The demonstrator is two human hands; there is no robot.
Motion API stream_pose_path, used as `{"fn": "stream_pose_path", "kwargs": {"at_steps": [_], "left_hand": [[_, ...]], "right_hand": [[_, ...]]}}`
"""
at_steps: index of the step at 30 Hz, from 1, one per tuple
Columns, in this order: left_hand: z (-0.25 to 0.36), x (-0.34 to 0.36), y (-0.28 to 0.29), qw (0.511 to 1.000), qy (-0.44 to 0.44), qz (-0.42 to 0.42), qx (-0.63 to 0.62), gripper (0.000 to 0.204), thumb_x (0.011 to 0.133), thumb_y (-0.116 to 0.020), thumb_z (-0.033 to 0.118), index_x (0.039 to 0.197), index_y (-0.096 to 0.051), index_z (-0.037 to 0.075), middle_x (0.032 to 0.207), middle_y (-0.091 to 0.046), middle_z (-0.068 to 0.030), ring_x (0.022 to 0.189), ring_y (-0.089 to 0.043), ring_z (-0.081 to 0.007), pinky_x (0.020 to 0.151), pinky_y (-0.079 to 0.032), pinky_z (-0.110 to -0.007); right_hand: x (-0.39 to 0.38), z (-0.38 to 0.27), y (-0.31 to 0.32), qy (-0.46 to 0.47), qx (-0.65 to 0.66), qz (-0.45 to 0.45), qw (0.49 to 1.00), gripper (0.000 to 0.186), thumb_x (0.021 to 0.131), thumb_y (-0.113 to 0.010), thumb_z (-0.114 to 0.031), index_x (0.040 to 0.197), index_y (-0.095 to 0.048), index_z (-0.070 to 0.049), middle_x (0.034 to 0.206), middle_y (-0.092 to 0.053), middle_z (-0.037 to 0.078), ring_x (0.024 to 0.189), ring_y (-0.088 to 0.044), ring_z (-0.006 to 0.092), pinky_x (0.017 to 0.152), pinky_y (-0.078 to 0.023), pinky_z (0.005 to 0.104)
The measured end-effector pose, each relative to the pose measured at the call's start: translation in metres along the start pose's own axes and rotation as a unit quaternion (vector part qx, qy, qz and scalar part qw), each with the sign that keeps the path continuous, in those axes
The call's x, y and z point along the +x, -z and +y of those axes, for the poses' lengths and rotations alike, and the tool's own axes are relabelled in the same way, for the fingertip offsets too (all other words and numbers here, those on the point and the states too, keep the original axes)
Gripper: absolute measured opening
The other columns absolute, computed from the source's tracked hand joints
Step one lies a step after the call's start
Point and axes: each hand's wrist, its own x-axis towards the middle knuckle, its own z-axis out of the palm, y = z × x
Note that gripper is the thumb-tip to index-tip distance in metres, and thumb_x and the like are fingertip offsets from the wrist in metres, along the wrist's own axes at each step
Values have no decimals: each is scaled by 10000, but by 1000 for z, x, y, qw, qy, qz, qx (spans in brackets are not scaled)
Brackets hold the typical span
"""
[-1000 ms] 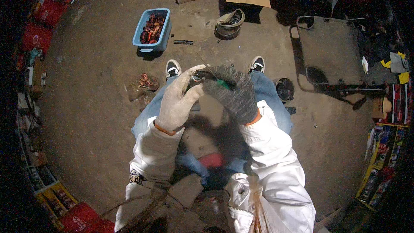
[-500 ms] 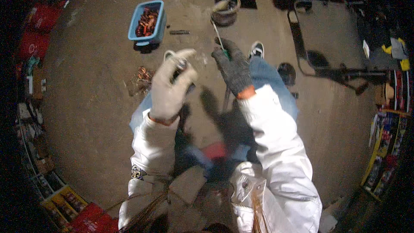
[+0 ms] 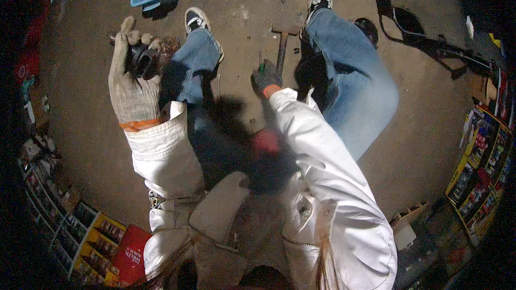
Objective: The person sits on the floor and uses a screwdriver and pliers to manipulate a small mechanical component. They repeatedly adjust the part, insert the screwdriver, and use pliers to grip and turn sections of the object.
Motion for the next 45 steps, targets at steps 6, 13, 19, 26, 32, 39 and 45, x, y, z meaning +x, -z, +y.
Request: {"fn": "stream_pose_path", "kwargs": {"at_steps": [6,13,19,26,32,39,45], "left_hand": [[-1,-5,-11,1000,-8,0,12,382,1003,-476,206,1261,-474,-76,956,-553,-86,912,-577,-161,810,-538,-272],[-1,0,-12,998,13,-32,-52,364,1006,-467,185,1263,-466,-72,937,-546,-82,896,-573,-165,796,-539,-255],[-8,-10,-20,861,-184,-124,457,415,925,-588,118,1289,-477,-48,1038,-583,-115,971,-598,-185,855,-544,-272],[-38,24,-39,998,43,-48,24,277,913,-615,120,1160,-562,6,935,-575,-54,856,-576,-160,772,-531,-307],[-81,56,-14,999,34,8,-10,175,916,-628,186,987,-607,27,868,-574,-49,808,-567,-162,695,-505,-296],[-82,54,-19,989,44,132,54,182,910,-617,236,875,-602,58,856,-611,-58,814,-587,-181,720,-499,-319],[-77,46,-27,982,43,169,71,162,895,-634,205,875,-593,50,830,-606,-53,764,-583,-180,679,-499,-321]], "right_hand": [[-1,27,-7,-115,-101,-40,987,538,723,-712,-396,1103,-594,-33,1041,-634,218,996,-604,406,821,-493,476],[16,31,-8,-84,-80,-64,991,561,747,-677,-461,1154,-609,-80,1142,-626,198,1033,-598,401,827,-503,460],[20,-111,84,62,421,-37,904,433,879,-619,-290,1237,-570,-51,1195,-595,144,1004,-578,270,895,-467,404],[-141,-190,261,296,446,116,837,283,900,-620,-156,1162,-620,-50,1111,-655,106,1011,-614,179,868,-501,303],[-124,-20,281,223,187,356,888,242,903,-605,-199,1074,-659,-38,1001,-684,132,889,-639,195,784,-499,321],[-98,244,155,-417,262,132,860,260,880,-570,-294,955,-685,-72,944,-692,126,851,-659,278,717,-492,428],[-137,248,110,-385,27,-106,916,257,912,-515,-285,1055,-688,-159,1001,-680,103,870,-658,296,714,-522,433]]}}
